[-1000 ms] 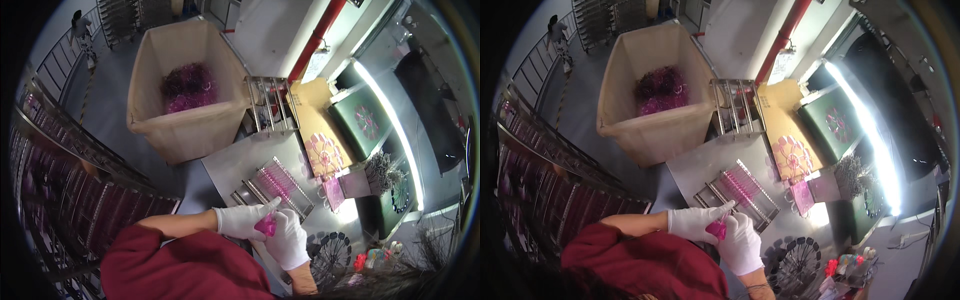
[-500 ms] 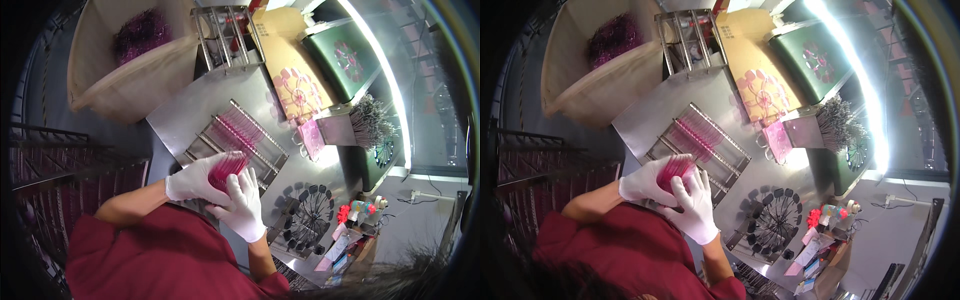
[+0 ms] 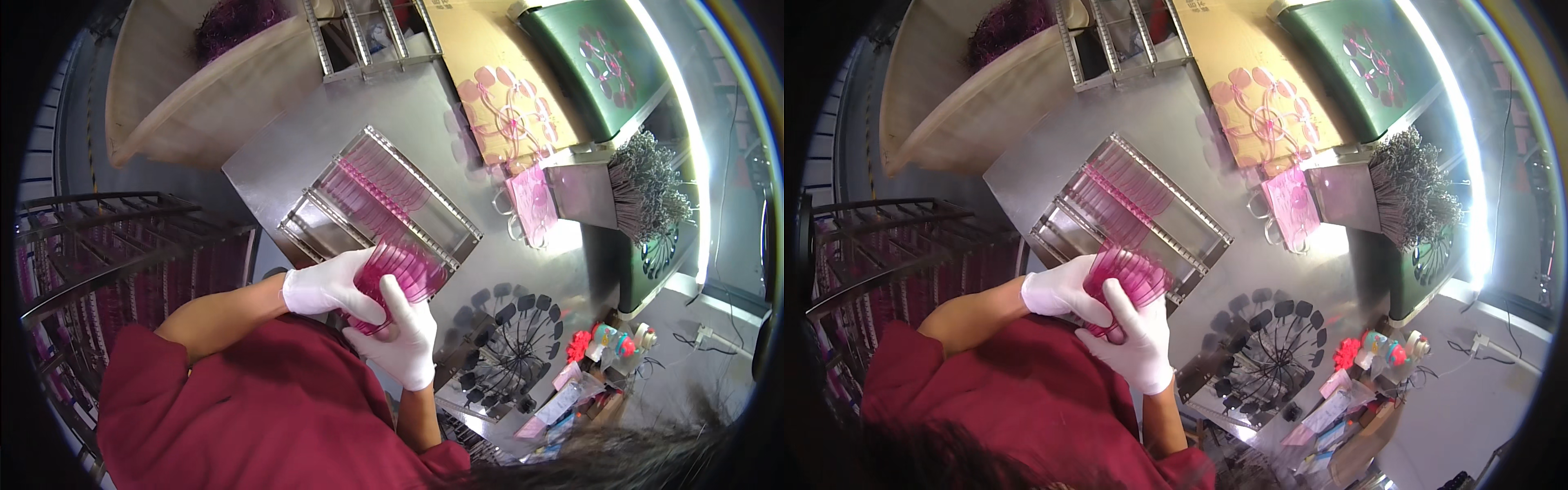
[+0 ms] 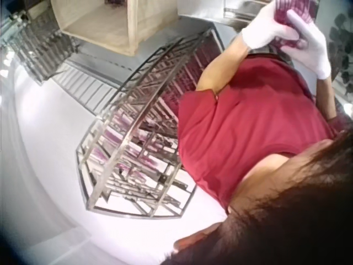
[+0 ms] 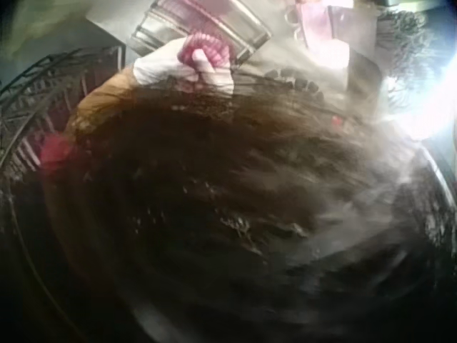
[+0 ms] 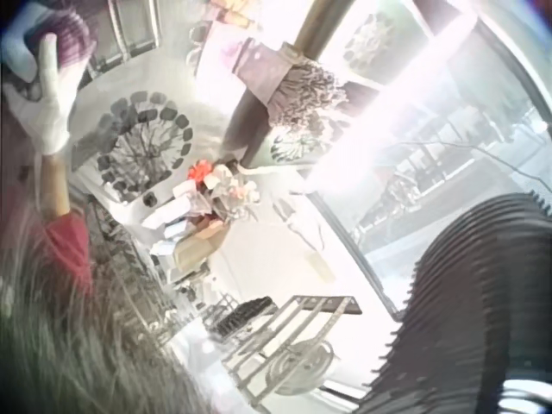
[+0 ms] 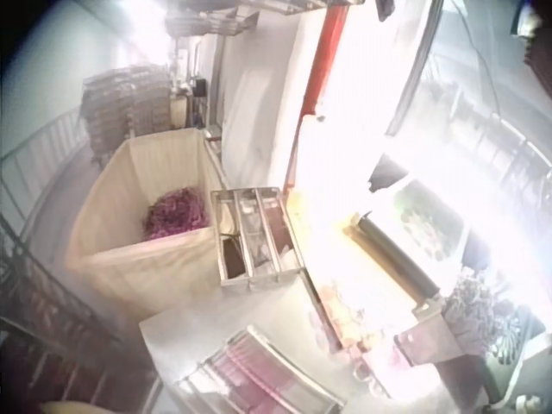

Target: The person assembles decorative items by inserting black and pink plastic pieces into metal racks on a workbench. They repeatedly pick up bundles of pieces, separate them, and place them into slots on the racks, then move the racks aside.

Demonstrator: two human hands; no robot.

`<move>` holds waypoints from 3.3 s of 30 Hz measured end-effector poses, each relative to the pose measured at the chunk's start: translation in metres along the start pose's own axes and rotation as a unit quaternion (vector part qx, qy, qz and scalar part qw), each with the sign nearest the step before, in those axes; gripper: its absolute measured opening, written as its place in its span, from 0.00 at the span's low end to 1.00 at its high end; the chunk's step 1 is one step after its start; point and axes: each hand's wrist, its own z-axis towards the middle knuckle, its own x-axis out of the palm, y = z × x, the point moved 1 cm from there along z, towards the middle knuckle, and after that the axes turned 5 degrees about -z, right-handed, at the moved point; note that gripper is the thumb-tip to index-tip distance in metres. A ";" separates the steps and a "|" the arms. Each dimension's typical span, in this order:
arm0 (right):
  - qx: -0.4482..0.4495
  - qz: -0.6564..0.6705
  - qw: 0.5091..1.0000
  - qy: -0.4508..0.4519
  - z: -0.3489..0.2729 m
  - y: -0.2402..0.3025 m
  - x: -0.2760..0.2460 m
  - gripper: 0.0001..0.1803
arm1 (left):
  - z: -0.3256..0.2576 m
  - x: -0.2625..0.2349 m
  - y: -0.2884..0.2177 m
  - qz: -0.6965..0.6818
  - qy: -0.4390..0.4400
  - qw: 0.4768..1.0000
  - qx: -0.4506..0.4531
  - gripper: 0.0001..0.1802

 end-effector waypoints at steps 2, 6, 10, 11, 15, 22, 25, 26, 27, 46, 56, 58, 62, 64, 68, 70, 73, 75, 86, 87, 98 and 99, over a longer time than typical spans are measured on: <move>0.016 0.036 0.999 -0.027 -0.004 -0.008 0.000 0.43 | 0.006 0.000 0.003 -0.040 0.041 0.998 -0.020 0.39; 0.023 0.051 0.997 -0.053 -0.010 -0.013 -0.008 0.38 | 0.013 0.002 0.003 -0.076 0.047 0.996 -0.018 0.39; 0.104 0.358 0.923 -0.091 -0.002 -0.031 -0.029 0.29 | 0.005 -0.015 0.010 -0.148 0.036 0.988 0.016 0.43; 0.131 0.370 0.909 -0.139 0.001 -0.039 -0.027 0.28 | 0.006 -0.028 0.019 -0.193 0.055 0.977 0.068 0.39; 0.201 0.276 0.934 -0.107 0.036 -0.101 -0.012 0.25 | -0.015 -0.057 0.023 -0.165 -0.019 0.978 0.122 0.26; 0.117 0.070 0.988 -0.066 0.044 -0.117 0.032 0.27 | -0.052 -0.068 0.034 -0.216 -0.119 0.960 0.129 0.23; 0.181 0.151 0.965 -0.116 0.045 -0.107 0.040 0.26 | -0.056 -0.067 0.038 -0.238 -0.156 0.950 0.129 0.19; 0.170 0.128 0.971 -0.113 0.046 -0.106 0.040 0.27 | -0.059 -0.060 0.032 -0.244 -0.174 0.946 0.124 0.17; 0.159 0.105 0.976 -0.109 0.048 -0.104 0.040 0.27 | -0.062 -0.056 0.029 -0.250 -0.192 0.942 0.119 0.16; 0.086 -0.345 0.934 0.026 0.011 -0.110 -0.015 0.42 | -0.097 -0.066 0.033 -0.176 -0.118 0.963 0.168 0.26; -0.043 -0.176 0.982 0.060 -0.024 0.004 -0.002 0.56 | -0.005 0.014 0.021 0.192 -0.005 0.976 0.099 0.81; -0.034 -0.097 0.995 0.002 -0.029 0.003 -0.009 0.48 | 0.021 0.023 0.035 0.223 0.013 0.969 0.108 0.83; 0.017 0.003 0.992 -0.125 -0.058 -0.023 -0.016 0.43 | 0.019 0.071 0.004 0.249 0.030 0.966 -0.062 0.83; 0.138 0.216 0.945 -0.203 -0.057 -0.039 -0.029 0.36 | 0.023 0.076 -0.011 0.340 -0.020 0.937 -0.072 0.79; 0.132 0.335 0.913 -0.193 -0.031 -0.107 -0.043 0.31 | 0.060 -0.003 -0.002 0.783 -0.043 0.475 0.398 0.39; 0.171 0.303 0.919 -0.188 -0.018 -0.134 -0.034 0.30 | 0.068 -0.019 -0.017 0.810 0.031 0.429 0.400 0.32; 0.167 0.226 0.953 -0.109 -0.002 -0.146 -0.025 0.29 | 0.068 -0.047 -0.021 0.843 0.032 0.413 0.343 0.31; 0.192 0.107 0.972 -0.082 0.009 -0.132 -0.019 0.28 | 0.067 -0.044 -0.021 0.847 0.042 0.414 0.331 0.29; 0.201 0.149 0.965 -0.079 0.002 -0.151 -0.009 0.31 | 0.118 0.008 -0.006 0.813 -0.131 0.537 0.183 0.19; 0.191 0.177 0.961 -0.088 0.001 -0.151 -0.010 0.31 | 0.123 0.005 -0.003 0.808 -0.128 0.547 0.178 0.18; 0.154 0.112 0.974 -0.125 0.006 -0.147 0.002 0.25 | 0.054 0.029 -0.065 0.570 -0.233 0.571 0.543 0.11; 0.153 0.069 0.977 -0.128 0.007 -0.143 0.002 0.25 | 0.048 0.022 -0.063 0.572 -0.237 0.573 0.537 0.12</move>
